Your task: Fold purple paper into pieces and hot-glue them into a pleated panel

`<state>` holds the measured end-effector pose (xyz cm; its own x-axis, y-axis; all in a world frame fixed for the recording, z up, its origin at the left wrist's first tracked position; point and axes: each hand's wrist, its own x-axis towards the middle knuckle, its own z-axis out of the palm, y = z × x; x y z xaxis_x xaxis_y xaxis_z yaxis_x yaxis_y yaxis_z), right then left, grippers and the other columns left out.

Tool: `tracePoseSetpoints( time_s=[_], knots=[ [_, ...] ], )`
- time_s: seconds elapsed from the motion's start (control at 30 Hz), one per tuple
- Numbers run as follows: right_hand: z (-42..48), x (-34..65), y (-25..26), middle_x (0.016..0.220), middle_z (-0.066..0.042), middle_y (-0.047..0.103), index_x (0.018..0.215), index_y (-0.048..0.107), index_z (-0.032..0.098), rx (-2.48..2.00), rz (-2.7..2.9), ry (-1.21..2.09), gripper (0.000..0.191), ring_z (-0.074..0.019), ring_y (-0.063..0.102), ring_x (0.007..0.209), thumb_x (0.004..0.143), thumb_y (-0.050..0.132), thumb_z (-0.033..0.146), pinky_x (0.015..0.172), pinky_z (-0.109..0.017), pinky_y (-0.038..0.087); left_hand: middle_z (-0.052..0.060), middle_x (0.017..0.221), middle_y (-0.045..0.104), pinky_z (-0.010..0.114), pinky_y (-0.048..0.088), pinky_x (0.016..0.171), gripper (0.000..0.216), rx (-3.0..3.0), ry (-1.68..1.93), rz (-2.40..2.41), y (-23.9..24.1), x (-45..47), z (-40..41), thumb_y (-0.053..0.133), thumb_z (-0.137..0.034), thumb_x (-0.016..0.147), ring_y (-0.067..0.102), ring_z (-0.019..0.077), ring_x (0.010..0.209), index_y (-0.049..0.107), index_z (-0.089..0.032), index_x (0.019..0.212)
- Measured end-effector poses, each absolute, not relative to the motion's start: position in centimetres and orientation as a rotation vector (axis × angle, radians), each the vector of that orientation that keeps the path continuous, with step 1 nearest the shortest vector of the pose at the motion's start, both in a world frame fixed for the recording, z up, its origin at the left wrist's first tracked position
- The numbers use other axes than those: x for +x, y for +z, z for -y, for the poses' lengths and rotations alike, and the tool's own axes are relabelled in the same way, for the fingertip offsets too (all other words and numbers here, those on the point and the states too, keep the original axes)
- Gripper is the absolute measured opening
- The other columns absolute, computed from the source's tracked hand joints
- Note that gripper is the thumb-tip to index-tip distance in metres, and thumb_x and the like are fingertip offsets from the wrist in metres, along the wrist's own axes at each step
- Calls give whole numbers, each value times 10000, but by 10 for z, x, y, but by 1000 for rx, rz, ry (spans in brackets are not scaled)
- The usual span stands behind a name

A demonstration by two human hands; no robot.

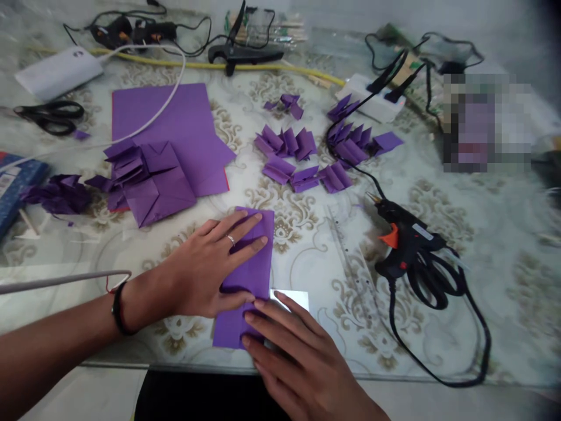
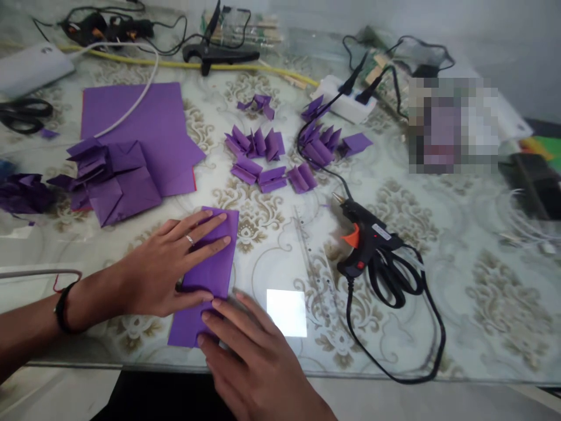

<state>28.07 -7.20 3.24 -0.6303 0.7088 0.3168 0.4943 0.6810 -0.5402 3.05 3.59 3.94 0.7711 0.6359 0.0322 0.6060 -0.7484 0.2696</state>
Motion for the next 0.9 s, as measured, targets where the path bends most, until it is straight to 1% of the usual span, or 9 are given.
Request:
tracePoseSetpoints(
  time_s=[0.23, 0.37, 0.53, 0.73, 0.9],
  knots=[
    [69, 283, 26, 1325, -61, 825, 1219, 797, 189, -868, 2397, 515, 322, -231, 685, 1405, 965, 619, 103, 1303, -472, 467, 220, 1803, 308, 602, 406, 1222, 816, 2715, 167, -963, 40, 30, -36, 675, -585, 1004, 320, 459, 1646, 453, -160, 1664],
    [64, 283, 26, 1318, -54, 828, 1215, 802, 190, -845, 2404, 490, 305, -223, 695, 1394, 976, 631, 109, 1298, -442, 474, 221, 1819, 257, 602, 432, 1187, 822, 2722, 154, -971, 39, 31, -36, 684, -574, 998, 327, 462, 1645, 449, -153, 1664],
    [61, 282, 26, 1289, -28, 839, 1168, 814, 197, -841, 2383, 478, 224, -207, 725, 1349, 1043, 629, 178, 1308, -404, 445, 217, 1812, 281, 584, 429, 1184, 811, 2725, 141, -966, 41, 32, -37, 680, -574, 992, 337, 449, 1642, 471, -139, 1643],
    [60, 284, 24, 1300, -27, 836, 1194, 810, 200, -822, 2407, 481, 227, -199, 707, 1374, 1058, 627, 202, 1318, -399, 430, 180, 1819, 283, 572, 441, 1163, 805, 2740, 119, -970, 43, 33, -36, 655, -558, 1002, 337, 440, 1639, 458, -114, 1643],
    [62, 282, 21, 1283, -3, 841, 1165, 817, 209, -835, 2385, 446, 232, -179, 715, 1354, 1076, 603, 192, 1335, -391, 398, 203, 1810, 300, 565, 446, 1150, 751, 2779, 122, -1008, 40, 38, -34, 628, -561, 1022, 372, 444, 1617, 498, -108, 1606]
  ],
)
